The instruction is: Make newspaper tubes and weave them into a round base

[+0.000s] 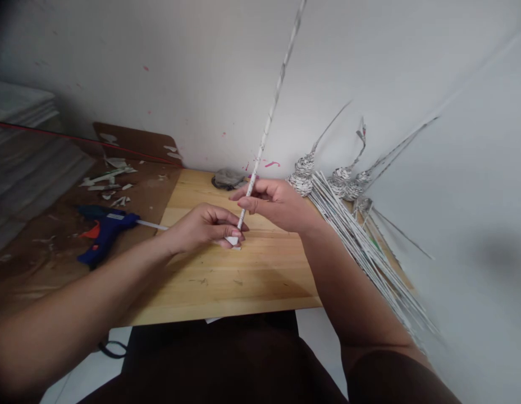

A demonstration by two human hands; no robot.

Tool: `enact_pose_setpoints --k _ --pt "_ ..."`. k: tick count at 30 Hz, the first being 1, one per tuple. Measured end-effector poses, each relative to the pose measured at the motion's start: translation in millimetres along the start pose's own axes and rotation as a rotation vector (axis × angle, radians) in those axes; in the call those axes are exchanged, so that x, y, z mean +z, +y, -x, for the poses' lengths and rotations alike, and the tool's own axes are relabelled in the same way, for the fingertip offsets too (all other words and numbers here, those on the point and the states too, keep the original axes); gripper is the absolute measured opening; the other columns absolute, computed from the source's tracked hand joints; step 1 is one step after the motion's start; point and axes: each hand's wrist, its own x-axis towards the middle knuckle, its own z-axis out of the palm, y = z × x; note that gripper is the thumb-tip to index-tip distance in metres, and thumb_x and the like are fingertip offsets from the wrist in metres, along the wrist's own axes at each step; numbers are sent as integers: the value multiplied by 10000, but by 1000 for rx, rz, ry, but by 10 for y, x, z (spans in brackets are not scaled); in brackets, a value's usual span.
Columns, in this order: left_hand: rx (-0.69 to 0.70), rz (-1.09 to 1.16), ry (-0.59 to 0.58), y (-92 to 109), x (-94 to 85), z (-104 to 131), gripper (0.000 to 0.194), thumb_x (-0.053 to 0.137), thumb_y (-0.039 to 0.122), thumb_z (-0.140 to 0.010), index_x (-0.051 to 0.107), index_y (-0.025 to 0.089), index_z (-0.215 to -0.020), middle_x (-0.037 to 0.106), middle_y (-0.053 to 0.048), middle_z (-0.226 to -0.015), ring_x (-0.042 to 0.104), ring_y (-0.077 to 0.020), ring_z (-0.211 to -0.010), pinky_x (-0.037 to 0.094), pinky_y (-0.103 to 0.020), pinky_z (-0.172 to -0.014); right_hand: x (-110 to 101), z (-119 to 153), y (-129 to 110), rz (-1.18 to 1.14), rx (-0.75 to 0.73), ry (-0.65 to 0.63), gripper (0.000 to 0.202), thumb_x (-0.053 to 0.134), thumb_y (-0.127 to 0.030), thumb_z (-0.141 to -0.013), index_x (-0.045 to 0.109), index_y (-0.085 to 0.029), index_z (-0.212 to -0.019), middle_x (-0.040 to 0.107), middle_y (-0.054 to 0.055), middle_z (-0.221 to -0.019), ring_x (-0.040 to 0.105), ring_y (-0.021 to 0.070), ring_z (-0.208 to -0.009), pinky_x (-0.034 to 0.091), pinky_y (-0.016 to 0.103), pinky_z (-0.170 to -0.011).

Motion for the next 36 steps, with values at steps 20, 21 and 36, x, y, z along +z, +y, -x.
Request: enact_pose_setpoints --k 20,21,36 --pt "15 -71 91 5 7 -12 119 784 206 -688 783 199 -807 742 -35 -746 681 -145 -656 562 -246 -623 26 87 157 2 15 48 224 797 -380 -745 763 -193 -864 717 20 -783 633 154 -724 486 282 -657" --pt "20 -80 92 2 5 -12 112 786 211 -687 781 196 -798 737 -28 -736 671 -137 -647 555 -241 -621 32 89 161 -3 12 -5 229 789 -385 -754 765 -198 -884 728 27 -816 648 164 -759 497 292 -684" --pt "260 -388 246 31 -131 -62 100 764 273 -724 760 184 -770 745 -22 -743 648 -141 -685 465 -242 -665 322 123 394 -112 70 30 270 798 -366 -747 633 -185 -861 669 4 -773 588 122 -691 451 254 -614"
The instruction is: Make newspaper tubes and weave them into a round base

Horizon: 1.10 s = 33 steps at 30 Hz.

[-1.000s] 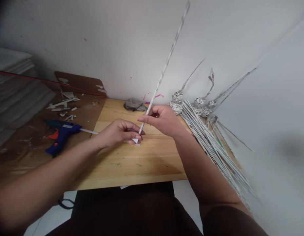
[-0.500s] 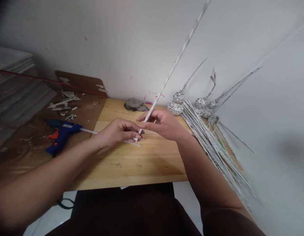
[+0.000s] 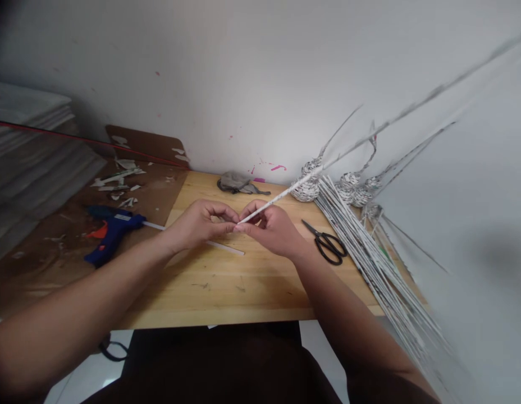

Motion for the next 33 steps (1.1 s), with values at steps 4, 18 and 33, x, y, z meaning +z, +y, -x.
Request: enact_pose_setpoints --k 4,18,33 --pt "24 -34 93 -45 5 -10 83 777 264 -715 756 200 -764 755 -28 -776 667 -168 -738 464 -247 -694 116 -9 87 -67 53 79 250 751 -366 -798 591 -183 -853 698 13 -757 607 119 -651 440 240 -566" --pt "-39 423 742 -84 -174 -151 280 664 467 -851 701 190 -868 700 -27 -811 624 -126 -725 462 -214 -666 231 -192 201 -259 -10 471 252 769 -333 -760 569 -181 -776 706 13 -630 588 107 -509 430 225 -488" --pt "-325 992 384 -113 58 -83 233 867 224 -672 731 135 -839 696 -9 -766 610 -51 -647 489 -129 -587 648 -471 71 -405 -120 578 249 778 -337 -737 569 -204 -758 695 -5 -698 642 130 -611 503 261 -581"
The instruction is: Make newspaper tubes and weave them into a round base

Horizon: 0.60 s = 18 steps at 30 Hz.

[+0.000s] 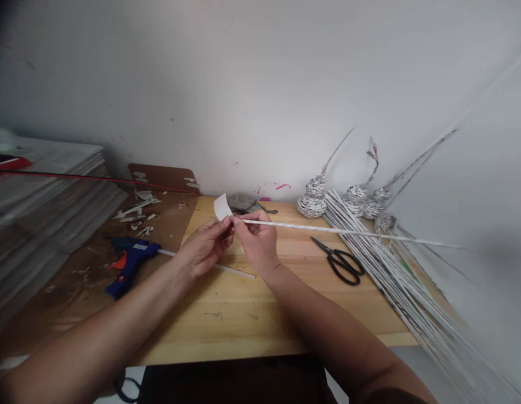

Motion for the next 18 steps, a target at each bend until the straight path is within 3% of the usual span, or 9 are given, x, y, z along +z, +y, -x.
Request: enact_pose_setpoints --k 4,7,10,12,14,16,18 --pt "53 27 24 -2 2 -6 258 867 250 -669 719 135 -846 692 6 -744 598 -51 -624 476 -141 -575 98 42 69 -107 60 8 293 794 -367 -717 550 -207 -748 672 -16 -675 624 127 -607 491 252 -558" --pt "108 -8 12 12 4 -9 261 860 286 -671 691 137 -803 673 15 -707 592 -70 -610 467 -169 -546 128 101 108 -234 190 -15 313 799 -388 -714 570 -201 -816 668 -13 -712 615 117 -613 470 229 -523" --pt "127 -45 51 54 -2 -33 251 843 294 -685 681 133 -788 664 15 -686 582 -71 -574 442 -167 -490 112 267 73 -263 339 -137 339 757 -430 -755 603 -199 -949 657 0 -780 616 118 -619 449 218 -478" --pt "130 -50 109 99 -10 -62 215 819 266 -716 686 129 -814 689 2 -722 601 -64 -578 454 -149 -491 51 421 -20 -139 388 -284 320 697 -450 -808 602 -211 -1000 631 -11 -738 605 130 -579 449 238 -459" --pt "144 -39 165 151 -19 -95 155 785 216 -755 679 128 -826 709 -12 -756 634 -66 -601 487 -138 -518 -69 552 -156 119 289 -467 235 650 -418 -859 617 -224 -989 637 -4 -723 621 160 -611 494 285 -514" --pt "163 -23 198 197 -29 -125 103 751 173 -788 660 130 -804 706 -14 -741 656 -74 -614 515 -136 -534 -247 612 -288 476 -39 -565 170 649 -344 -875 665 -236 -1005 697 46 -894 656 205 -809 542 363 -721" --pt "180 -15 216 223 -36 -147 99 727 158 -814 639 133 -775 687 -5 -703 669 -81 -617 530 -134 -535 -460 586 -366 781 -343 -478 291 647 -293 -878 639 -223 -1161 681 104 -1130 609 274 -1070 485 456 -945"
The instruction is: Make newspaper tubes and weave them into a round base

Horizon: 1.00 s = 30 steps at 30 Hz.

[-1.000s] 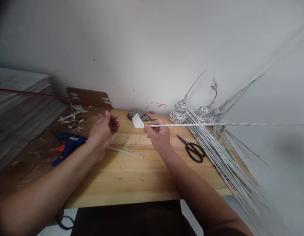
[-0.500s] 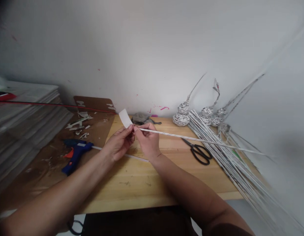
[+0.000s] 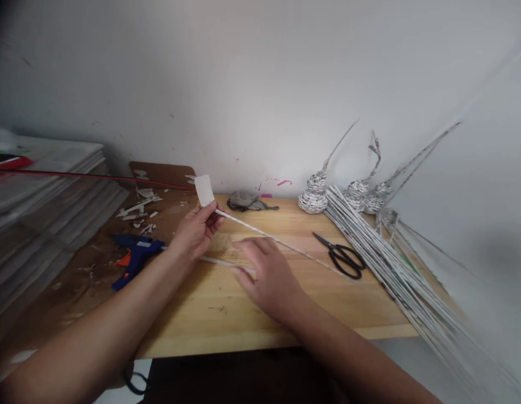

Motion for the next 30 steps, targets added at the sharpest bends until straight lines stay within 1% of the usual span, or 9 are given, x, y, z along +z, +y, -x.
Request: enact_pose_setpoints --k 3,7,12,16,18,22,25,28,30 --pt "8 3 10 -1 2 -11 132 711 159 -837 621 136 -743 671 -4 -679 694 -96 -649 542 -129 -534 -204 57 238 365 16 110 366 609 -297 -909 589 -185 -1257 645 153 -1225 553 327 -1152 410 511 -1019" --pt "-12 23 -10 -9 15 13 136 695 168 -860 625 128 -751 681 -17 -693 713 -109 -675 556 -129 -540 -236 100 414 371 218 -84 263 425 -350 -999 627 -189 -1050 701 125 -971 629 281 -882 460 416 -785" --pt "-61 32 -45 31 20 27 141 667 185 -889 641 123 -765 692 -32 -722 717 -115 -683 571 -139 -555 -148 143 306 -129 390 -240 318 375 -424 -1004 593 -223 -889 569 19 -697 515 171 -628 383 309 -609" --pt "-97 52 -58 53 7 -1 151 674 182 -885 649 134 -743 672 -18 -690 699 -98 -671 565 -129 -573 -146 159 267 -832 734 -448 367 358 -555 -972 531 -239 -902 246 -95 -536 176 101 -425 201 240 -435" --pt "-110 63 -55 53 -1 -15 181 635 179 -912 645 137 -736 664 -15 -680 691 -92 -666 559 -127 -577 -151 147 261 -948 794 -503 374 340 -567 -969 513 -237 -951 216 -105 -546 146 96 -422 189 238 -429" --pt "-122 68 -49 20 -15 -12 180 580 207 -948 639 143 -790 644 0 -681 664 -80 -629 524 -135 -530 -109 71 233 -406 526 -376 299 410 -466 -978 555 -204 -981 474 -24 -663 432 130 -557 329 270 -553" --pt "-134 88 -35 -30 -17 14 216 558 318 -960 627 153 -839 622 8 -679 643 -98 -607 521 -184 -522 -16 10 218 39 341 -282 202 417 -358 -989 530 -192 -968 563 21 -747 491 157 -655 315 290 -623" --pt "-128 195 -40 -60 2 34 331 470 392 -986 573 158 -776 542 27 -602 564 -85 -531 517 -207 -544 107 -29 209 107 309 -284 225 355 -329 -1009 519 -184 -958 541 22 -714 473 158 -629 288 290 -607" --pt "-123 276 -39 -50 22 36 385 425 406 -997 527 159 -720 462 44 -550 459 -62 -453 451 -172 -483 190 -48 196 -70 310 -293 257 351 -349 -1014 538 -187 -942 513 9 -694 468 147 -624 313 279 -604"
